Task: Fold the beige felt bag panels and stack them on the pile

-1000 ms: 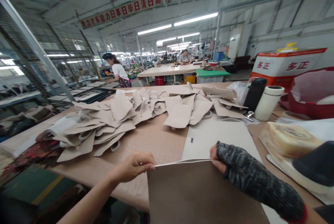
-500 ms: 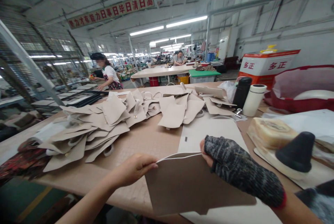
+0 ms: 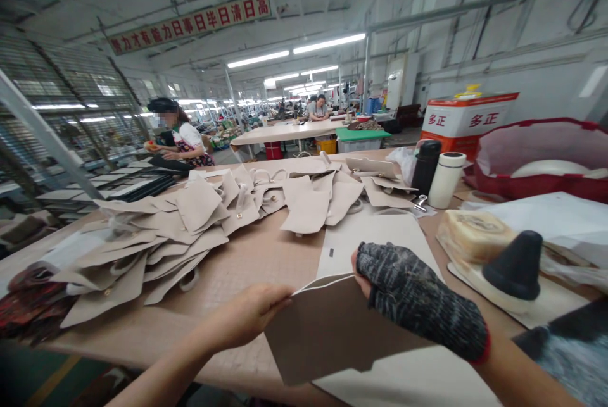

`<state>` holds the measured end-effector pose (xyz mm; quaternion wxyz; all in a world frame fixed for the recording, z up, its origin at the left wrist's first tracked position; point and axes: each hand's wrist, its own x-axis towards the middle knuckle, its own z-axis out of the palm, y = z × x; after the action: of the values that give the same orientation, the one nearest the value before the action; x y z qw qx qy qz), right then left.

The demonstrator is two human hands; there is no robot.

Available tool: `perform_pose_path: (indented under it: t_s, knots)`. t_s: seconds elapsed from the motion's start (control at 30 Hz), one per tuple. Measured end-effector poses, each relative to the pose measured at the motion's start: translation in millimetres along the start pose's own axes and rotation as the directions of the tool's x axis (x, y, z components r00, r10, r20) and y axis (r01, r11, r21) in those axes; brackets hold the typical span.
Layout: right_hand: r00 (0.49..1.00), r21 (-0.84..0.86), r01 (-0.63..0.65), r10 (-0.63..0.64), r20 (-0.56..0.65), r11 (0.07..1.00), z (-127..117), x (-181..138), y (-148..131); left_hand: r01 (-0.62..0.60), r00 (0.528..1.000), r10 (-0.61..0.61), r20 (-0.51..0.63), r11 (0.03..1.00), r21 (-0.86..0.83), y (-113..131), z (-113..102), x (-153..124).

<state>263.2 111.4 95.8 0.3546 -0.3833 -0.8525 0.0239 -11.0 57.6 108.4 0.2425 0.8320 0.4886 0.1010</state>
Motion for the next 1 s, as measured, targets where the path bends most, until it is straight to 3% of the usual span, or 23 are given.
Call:
perform_pose_path:
  t_s: [0.17, 0.37, 0.57, 0.67, 0.77, 0.87, 1.0]
  knots:
    - [0.97, -0.303, 0.245, -0.229, 0.086, 0.921, 1.4, -1.3, -8.6, 0.074, 0.996, -0.07, -0.06, 0.995, 0.071, 11.9, 8.8, 15.3]
    - [0.965, -0.318, 0.264, -0.249, 0.087, 0.911, 1.1, -0.7, -12.7, 0.078, 0.99, -0.067, -0.126, 0.994, 0.083, 12.8, 14.0, 21.0]
    - [0.994, 0.041, 0.06, -0.064, 0.093, 0.997, -14.5, -6.7, -8.7, 0.035, 0.993, -0.037, -0.108, 0.999, -0.016, 14.3, -0.6, 13.8]
    - [0.985, 0.287, -0.161, 0.136, 0.104, 0.944, -26.4, -15.9, 2.8, 0.047, 0.993, -0.05, -0.104, 0.998, -0.035, 10.3, -7.0, 7.8]
    - [0.942, 0.409, -0.336, 0.311, 0.128, 0.848, -25.2, -26.6, 17.6, 0.073, 0.991, -0.08, -0.108, 0.995, -0.063, 4.5, -10.6, 2.4]
    - [0.92, 0.423, -0.392, 0.364, 0.149, 0.817, -9.1, -34.4, 22.2, 0.084, 0.988, -0.096, -0.12, 0.992, -0.097, 2.2, -14.1, -0.1]
    - [0.928, 0.432, -0.355, 0.368, 0.058, 0.829, 8.0, -33.2, 11.0, 0.077, 0.988, -0.095, -0.12, 0.986, -0.147, 4.3, -16.6, 0.2]
